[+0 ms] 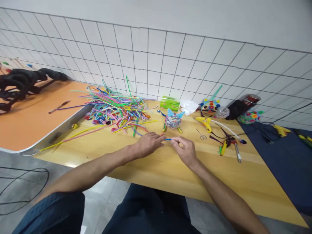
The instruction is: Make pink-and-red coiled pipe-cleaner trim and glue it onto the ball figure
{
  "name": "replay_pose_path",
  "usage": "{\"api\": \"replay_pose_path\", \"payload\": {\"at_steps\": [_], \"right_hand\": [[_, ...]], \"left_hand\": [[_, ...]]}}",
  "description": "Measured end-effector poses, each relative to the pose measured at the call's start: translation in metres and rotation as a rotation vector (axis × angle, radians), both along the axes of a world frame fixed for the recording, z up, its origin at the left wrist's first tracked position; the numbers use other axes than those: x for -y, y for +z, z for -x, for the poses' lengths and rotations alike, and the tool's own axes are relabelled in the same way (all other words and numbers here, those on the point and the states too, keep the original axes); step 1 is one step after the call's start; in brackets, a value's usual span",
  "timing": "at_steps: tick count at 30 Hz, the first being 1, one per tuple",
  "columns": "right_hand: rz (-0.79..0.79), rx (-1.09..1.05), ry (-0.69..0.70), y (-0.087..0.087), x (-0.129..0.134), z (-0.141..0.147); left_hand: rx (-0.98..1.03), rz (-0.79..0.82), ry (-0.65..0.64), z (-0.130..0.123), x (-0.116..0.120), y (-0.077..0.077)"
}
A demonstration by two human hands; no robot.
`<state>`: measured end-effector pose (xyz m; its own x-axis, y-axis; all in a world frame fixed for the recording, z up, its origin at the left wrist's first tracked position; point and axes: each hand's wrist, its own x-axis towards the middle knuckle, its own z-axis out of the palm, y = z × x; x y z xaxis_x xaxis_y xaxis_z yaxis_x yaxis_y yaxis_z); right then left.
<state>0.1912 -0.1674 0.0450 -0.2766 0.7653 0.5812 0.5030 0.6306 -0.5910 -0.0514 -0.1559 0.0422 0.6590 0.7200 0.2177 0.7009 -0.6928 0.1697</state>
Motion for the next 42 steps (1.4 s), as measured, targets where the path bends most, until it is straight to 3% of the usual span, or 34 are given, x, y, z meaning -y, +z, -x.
{"api": "replay_pose_path", "payload": {"at_steps": [5,10,13,19,22,26,34,42], "right_hand": [[0.143,-0.114,-0.066,0.012,0.034,-0.027],[0.215,-0.149,-0.156,0.0,0.044,-0.062],[0.221,-0.055,-0.17,-0.013,0.044,-0.079],[-0.35,0.435,-0.345,-0.017,0.056,-0.066],[-0.429,0.593,-0.246,-0.013,0.061,-0.045],[-0.406,0.572,-0.143,-0.018,0.05,-0.035],[-0.373,0.521,-0.004,-0.026,0.023,-0.047],[-0.376,0.662,-0.024,-0.042,-0.003,-0.076]], "left_hand": [[0.018,0.054,0.027,-0.007,0.01,-0.011],[0.063,0.102,0.028,-0.01,0.017,-0.008],[0.04,0.118,0.006,-0.022,0.025,-0.005],[-0.08,0.136,-0.026,-0.054,0.029,-0.001],[-0.087,0.135,-0.07,-0.065,0.029,-0.002],[-0.069,0.168,-0.131,-0.064,0.024,-0.005],[-0.009,0.25,-0.083,-0.026,0.006,-0.01],[-0.146,0.208,0.008,-0.021,-0.002,-0.023]]}}
